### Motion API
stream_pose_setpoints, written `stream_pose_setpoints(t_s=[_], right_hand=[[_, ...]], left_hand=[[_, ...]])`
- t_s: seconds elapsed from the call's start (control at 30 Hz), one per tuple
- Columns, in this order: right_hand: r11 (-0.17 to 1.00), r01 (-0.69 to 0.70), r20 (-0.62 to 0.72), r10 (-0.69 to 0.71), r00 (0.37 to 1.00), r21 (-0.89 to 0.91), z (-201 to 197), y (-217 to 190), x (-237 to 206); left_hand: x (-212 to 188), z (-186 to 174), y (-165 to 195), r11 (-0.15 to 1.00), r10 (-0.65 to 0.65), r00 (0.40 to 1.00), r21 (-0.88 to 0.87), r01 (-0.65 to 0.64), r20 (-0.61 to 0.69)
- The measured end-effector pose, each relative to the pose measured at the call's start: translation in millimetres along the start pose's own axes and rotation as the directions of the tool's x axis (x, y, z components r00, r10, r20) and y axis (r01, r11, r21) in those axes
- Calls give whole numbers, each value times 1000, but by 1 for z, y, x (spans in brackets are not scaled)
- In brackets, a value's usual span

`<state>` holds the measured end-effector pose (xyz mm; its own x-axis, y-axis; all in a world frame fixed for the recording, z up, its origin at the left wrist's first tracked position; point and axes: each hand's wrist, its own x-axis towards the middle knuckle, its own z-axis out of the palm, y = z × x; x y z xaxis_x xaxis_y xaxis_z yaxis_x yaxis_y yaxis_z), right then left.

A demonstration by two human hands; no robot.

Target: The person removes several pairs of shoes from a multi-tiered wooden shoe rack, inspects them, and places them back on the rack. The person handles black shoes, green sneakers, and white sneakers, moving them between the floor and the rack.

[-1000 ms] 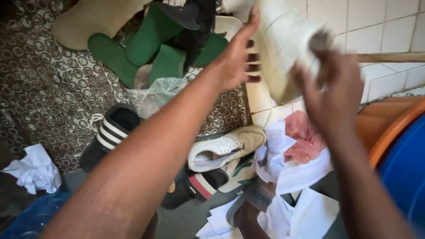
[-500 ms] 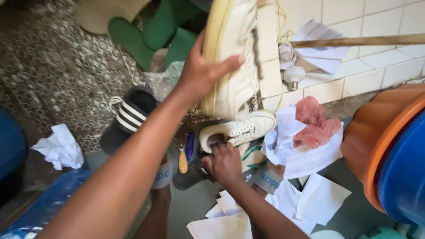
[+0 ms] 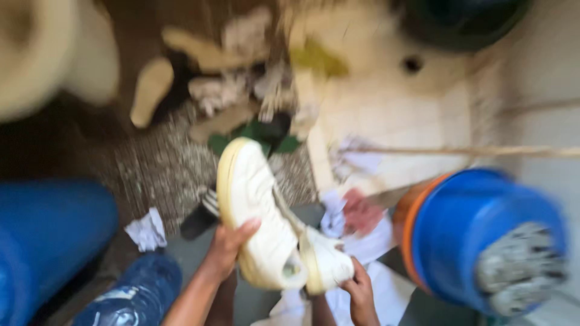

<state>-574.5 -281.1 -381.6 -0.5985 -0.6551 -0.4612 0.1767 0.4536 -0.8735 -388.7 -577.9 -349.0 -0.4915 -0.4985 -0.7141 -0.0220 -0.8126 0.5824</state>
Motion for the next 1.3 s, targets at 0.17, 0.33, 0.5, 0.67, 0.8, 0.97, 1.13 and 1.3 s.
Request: stream_pose_setpoints(t_s=[0.17, 0.33, 0.5, 0.67, 0.8, 0.97, 1.13, 1.3], right_hand=[[983, 16, -79, -1, 997, 184, -25, -118, -38], [961, 256, 258, -223, 940, -104, -32, -302, -70], [981, -10, 611, -113, 783, 195, -27, -422, -73], [850, -292, 693, -114, 712, 439, -24, -450, -61], [854, -310, 657, -48, 752, 418, -30, -472, -59], [858, -192, 647, -194, 737, 476, -61, -492, -83], [754, -210, 668, -371, 645, 622, -52, -419, -147], [896, 321, 574, -444, 688, 308, -15, -360, -177]], left_hand=[[-120, 43, 120, 996, 75, 971, 31, -84, 228], [-228, 80, 224, 927, 117, 826, 238, -290, 551], [-293, 123, 258, 922, -5, 669, 262, -285, 743], [-343, 150, 251, 974, 28, 642, 125, -190, 766], [-385, 172, 234, 956, 233, 674, -36, -293, 701], [-422, 205, 203, 904, 427, 795, -237, -356, 432], [-443, 222, 191, 752, 601, 778, -459, -473, 182], [-475, 218, 181, 601, 695, 715, -609, -517, 79]])
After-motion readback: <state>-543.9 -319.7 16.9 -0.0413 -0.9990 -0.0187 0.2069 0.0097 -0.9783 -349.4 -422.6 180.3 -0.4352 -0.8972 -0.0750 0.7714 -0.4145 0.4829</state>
